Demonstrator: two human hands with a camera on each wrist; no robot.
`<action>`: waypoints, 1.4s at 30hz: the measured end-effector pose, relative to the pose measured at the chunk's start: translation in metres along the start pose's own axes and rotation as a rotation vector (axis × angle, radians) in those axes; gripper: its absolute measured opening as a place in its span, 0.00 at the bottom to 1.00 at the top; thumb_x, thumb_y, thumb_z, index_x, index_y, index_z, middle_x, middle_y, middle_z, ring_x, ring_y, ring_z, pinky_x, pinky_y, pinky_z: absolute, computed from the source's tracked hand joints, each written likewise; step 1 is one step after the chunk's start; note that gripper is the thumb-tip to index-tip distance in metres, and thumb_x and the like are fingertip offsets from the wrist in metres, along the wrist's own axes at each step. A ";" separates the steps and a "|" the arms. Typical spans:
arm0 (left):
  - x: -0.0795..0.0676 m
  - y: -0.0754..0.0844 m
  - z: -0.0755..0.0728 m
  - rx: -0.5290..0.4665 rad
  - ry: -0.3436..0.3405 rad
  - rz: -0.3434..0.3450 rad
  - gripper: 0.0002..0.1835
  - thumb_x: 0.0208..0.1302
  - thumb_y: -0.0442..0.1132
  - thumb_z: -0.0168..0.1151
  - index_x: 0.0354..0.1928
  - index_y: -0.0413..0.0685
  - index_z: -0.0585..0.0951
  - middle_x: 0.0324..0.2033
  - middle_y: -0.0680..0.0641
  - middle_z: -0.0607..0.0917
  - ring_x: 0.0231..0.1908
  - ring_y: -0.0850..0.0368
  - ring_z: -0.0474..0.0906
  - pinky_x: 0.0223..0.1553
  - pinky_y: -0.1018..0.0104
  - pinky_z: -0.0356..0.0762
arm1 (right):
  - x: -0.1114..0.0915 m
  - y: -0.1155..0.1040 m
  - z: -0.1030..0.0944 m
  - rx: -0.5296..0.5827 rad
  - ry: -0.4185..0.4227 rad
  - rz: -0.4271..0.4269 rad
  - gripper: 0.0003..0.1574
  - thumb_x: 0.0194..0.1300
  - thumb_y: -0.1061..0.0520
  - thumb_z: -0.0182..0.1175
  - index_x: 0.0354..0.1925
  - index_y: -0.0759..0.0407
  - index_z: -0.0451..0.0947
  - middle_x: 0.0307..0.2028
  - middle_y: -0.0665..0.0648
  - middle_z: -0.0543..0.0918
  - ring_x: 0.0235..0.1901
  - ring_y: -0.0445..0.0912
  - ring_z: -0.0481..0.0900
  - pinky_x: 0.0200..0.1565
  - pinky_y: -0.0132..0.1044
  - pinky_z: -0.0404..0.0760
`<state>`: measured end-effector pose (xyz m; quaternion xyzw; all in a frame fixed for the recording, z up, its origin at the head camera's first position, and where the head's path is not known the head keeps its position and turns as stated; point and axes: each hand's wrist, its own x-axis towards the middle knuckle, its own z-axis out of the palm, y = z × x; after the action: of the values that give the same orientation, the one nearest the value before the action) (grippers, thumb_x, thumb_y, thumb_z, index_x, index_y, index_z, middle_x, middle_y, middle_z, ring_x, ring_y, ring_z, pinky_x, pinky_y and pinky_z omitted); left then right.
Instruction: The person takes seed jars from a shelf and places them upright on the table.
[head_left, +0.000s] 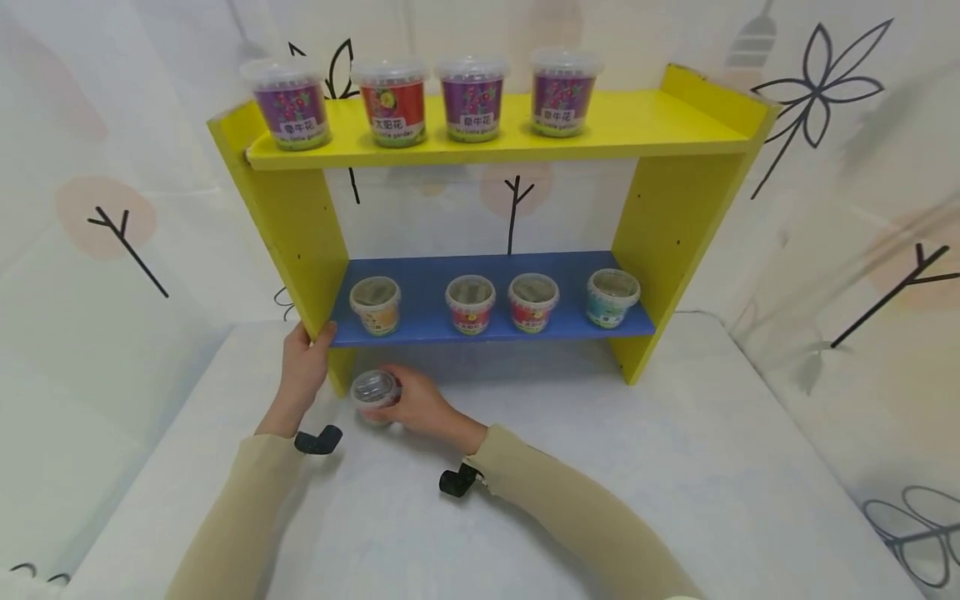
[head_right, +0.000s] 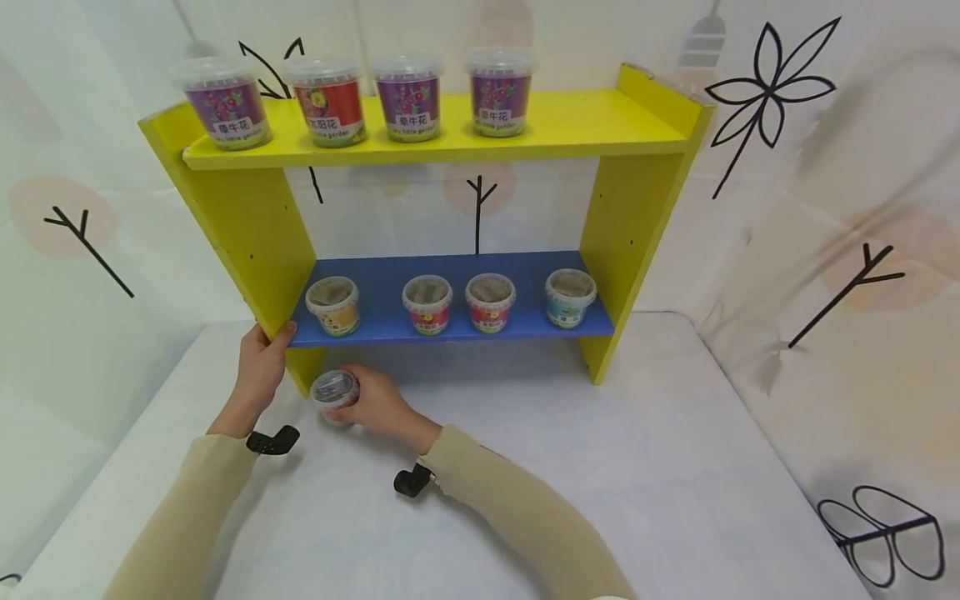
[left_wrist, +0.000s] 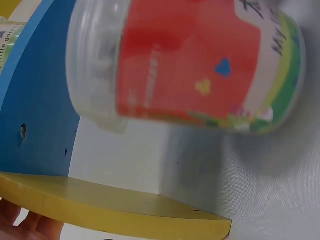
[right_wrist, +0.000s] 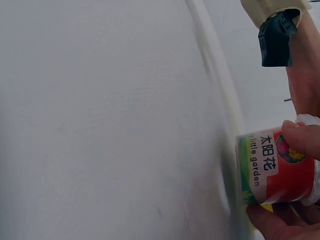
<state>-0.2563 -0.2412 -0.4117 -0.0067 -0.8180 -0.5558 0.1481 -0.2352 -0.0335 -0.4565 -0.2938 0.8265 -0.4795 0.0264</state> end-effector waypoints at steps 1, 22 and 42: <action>0.001 0.000 0.000 -0.001 -0.003 0.002 0.30 0.77 0.53 0.48 0.70 0.41 0.66 0.63 0.38 0.75 0.62 0.42 0.71 0.66 0.44 0.66 | 0.001 0.000 0.001 -0.002 0.001 -0.004 0.45 0.52 0.51 0.78 0.64 0.62 0.72 0.55 0.55 0.81 0.53 0.43 0.77 0.56 0.33 0.76; -0.001 0.001 -0.002 0.009 0.005 -0.013 0.31 0.76 0.55 0.48 0.71 0.41 0.65 0.64 0.38 0.74 0.63 0.41 0.70 0.67 0.42 0.64 | -0.004 -0.001 0.010 0.009 -0.069 0.019 0.49 0.55 0.49 0.76 0.69 0.60 0.66 0.61 0.56 0.76 0.58 0.43 0.74 0.58 0.32 0.74; -0.001 0.000 0.000 0.016 -0.008 -0.012 0.32 0.76 0.55 0.48 0.72 0.41 0.64 0.65 0.38 0.73 0.65 0.40 0.69 0.67 0.42 0.63 | -0.015 -0.038 -0.054 0.028 0.001 -0.112 0.35 0.61 0.58 0.71 0.64 0.64 0.73 0.61 0.59 0.77 0.61 0.49 0.74 0.60 0.45 0.76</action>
<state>-0.2548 -0.2411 -0.4119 -0.0029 -0.8230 -0.5501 0.1414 -0.2230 0.0023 -0.4001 -0.3389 0.8020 -0.4919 0.0030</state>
